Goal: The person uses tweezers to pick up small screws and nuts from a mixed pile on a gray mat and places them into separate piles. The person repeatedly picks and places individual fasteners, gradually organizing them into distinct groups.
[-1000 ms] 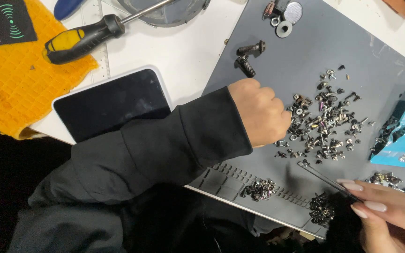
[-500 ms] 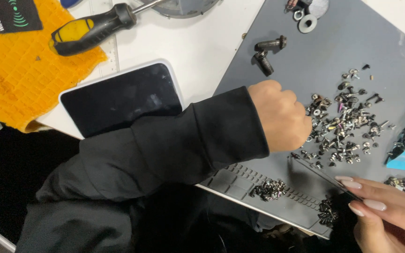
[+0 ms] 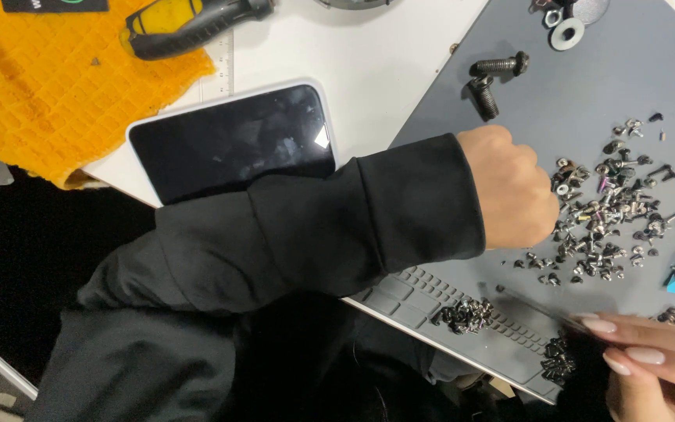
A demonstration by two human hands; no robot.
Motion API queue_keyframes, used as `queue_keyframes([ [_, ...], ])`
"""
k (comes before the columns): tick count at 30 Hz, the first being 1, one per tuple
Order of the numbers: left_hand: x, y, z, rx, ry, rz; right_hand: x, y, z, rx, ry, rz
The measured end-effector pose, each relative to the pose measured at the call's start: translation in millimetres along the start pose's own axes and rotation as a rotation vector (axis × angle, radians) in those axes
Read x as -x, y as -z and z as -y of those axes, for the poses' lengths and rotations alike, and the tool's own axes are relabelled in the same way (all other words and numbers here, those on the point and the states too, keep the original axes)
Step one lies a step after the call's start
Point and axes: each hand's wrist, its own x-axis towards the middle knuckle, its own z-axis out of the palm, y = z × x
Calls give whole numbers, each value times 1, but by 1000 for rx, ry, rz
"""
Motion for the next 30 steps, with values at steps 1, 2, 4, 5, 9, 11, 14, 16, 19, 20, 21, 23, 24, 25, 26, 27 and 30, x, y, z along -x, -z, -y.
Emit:
queue_keyframes([
  [1, 0, -1, 1, 0, 5, 1, -14, -5, 28, -1, 0, 5],
  [2, 1, -3, 3, 4, 8, -5, -29, -10, 56, 6, -20, 47],
  [4, 3, -3, 1, 12, 9, -12, -42, -12, 79, 15, -44, 87],
  [5, 6, -2, -1, 17, 6, -20, -41, -9, 74, 43, -41, 191],
  [9, 14, 0, -6, 39, 0, -42, -44, -8, 66, 49, -27, 283],
  [11, 16, -1, -3, 48, -1, -49, -44, -5, 63, 46, -49, 308],
  [14, 17, -2, -1, 73, 7, -44, -42, -3, 58, 54, -79, 327],
  [16, 18, -3, -1, 94, 17, -32, -43, -1, 55, 67, -90, 322],
  [19, 19, -5, 0, 65, -3, -54, -42, 3, 59, 69, -170, 408],
  [20, 19, -5, 0, 64, -4, -65, -37, 3, 66, 99, -129, 289],
  [21, 19, -5, 0, 63, -6, -75, -32, 4, 73, 129, -91, 170],
  [23, 18, 0, 2, 74, -1, -90, 26, 15, -17, -62, -190, -21],
  [24, 18, 3, 2, 83, 3, -105, 74, 16, -53, -255, -289, -212],
  [25, 18, 1, 2, 86, 4, -106, 67, 16, -46, -253, -292, -211],
  [26, 17, 0, 1, 86, 9, -116, 60, 16, -40, -210, -371, -207],
  [27, 17, -1, 1, 86, 12, -124, 53, 15, -34, -167, -452, -204],
  [30, 18, -4, 0, 84, 24, -150, 51, -8, -28, -209, -341, -337],
])
